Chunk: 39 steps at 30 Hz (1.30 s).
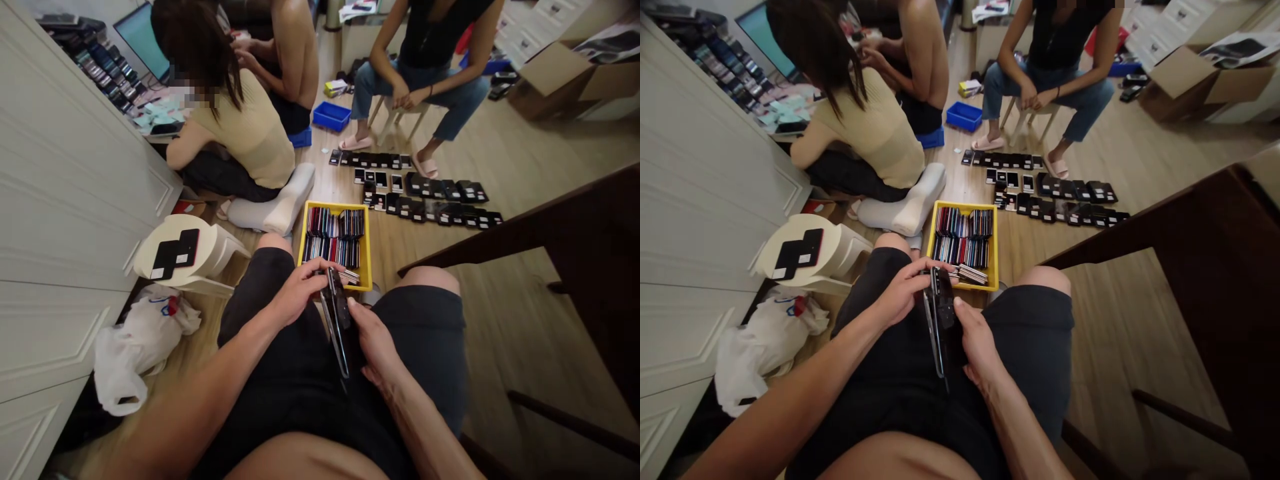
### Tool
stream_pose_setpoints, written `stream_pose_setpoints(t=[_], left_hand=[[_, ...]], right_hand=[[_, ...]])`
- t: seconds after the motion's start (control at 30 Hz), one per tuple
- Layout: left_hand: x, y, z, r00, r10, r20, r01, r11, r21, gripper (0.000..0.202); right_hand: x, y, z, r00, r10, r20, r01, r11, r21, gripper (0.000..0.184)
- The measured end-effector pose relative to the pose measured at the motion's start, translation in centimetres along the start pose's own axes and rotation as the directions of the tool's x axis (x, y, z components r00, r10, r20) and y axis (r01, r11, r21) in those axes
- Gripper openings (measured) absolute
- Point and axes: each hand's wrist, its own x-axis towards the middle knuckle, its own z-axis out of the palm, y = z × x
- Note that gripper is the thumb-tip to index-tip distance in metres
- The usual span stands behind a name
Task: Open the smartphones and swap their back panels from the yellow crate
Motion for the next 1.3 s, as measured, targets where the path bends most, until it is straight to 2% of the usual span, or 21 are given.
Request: stream_pose_setpoints(t=[0.07, 0.17, 0.3, 0.37, 0.43, 0.6, 0.83, 1.0, 1.1, 1.17, 1.3], left_hand=[[-0.1, -0.7, 0.8, 0.997, -0.02, -0.072, 0.016, 0.998, -0.055, 0.013], [-0.1, -1.6, 1.5, 0.982, -0.011, -0.191, -0.018, 0.989, -0.147, 0.016], [0.4, -2.7, 1.5, 0.946, 0.068, -0.318, -0.121, 0.981, -0.151, 0.022], [0.5, -3.1, 1.4, 0.933, 0.097, -0.346, -0.156, 0.977, -0.146, 0.025], [0.4, -3.2, 1.4, 0.931, 0.108, -0.349, -0.174, 0.971, -0.162, 0.028], [0.1, -3.1, 1.3, 0.933, 0.147, -0.33, -0.237, 0.938, -0.253, 0.029], [-0.4, -2.7, 0.7, 0.969, 0.141, -0.202, -0.207, 0.912, -0.354, 0.017], [-0.8, -2.2, 1.1, 0.98, 0.158, -0.119, -0.188, 0.932, -0.31, 0.035], [-1.0, -1.8, 1.2, 0.986, 0.14, -0.092, -0.16, 0.948, -0.274, 0.045], [-1.0, -1.4, 1.2, 0.991, 0.12, -0.065, -0.133, 0.955, -0.266, 0.048], [-0.9, -0.3, 1.7, 0.999, 0.045, -0.022, -0.05, 0.964, -0.26, 0.036]], right_hand=[[0.1, 0.4, -0.1, 0.993, -0.119, 0.019, 0.121, 0.985, -0.121, 0.041], [-0.5, 0.4, -0.3, 0.96, -0.274, 0.054, 0.277, 0.907, -0.319, 0.049], [-1.9, -0.4, 0.1, 0.933, -0.318, 0.171, 0.355, 0.723, -0.592, 0.071], [-2.4, -0.7, 0.5, 0.907, -0.348, 0.237, 0.411, 0.61, -0.677, 0.069], [-2.4, -0.7, 0.8, 0.883, -0.385, 0.268, 0.453, 0.554, -0.699, 0.061], [-2.1, 0.0, 1.2, 0.862, -0.422, 0.281, 0.49, 0.554, -0.673, 0.052], [-2.5, 0.0, 1.3, 0.837, -0.473, 0.274, 0.508, 0.487, -0.71, 0.052], [-2.7, -0.7, 1.0, 0.819, -0.522, 0.237, 0.523, 0.51, -0.683, 0.048], [-2.7, -1.5, 0.5, 0.815, -0.53, 0.236, 0.535, 0.528, -0.66, 0.045], [-2.6, -2.4, -0.2, 0.812, -0.514, 0.277, 0.554, 0.528, -0.644, 0.043], [-2.8, -5.4, -2.2, 0.799, -0.464, 0.382, 0.592, 0.495, -0.636, 0.042]])
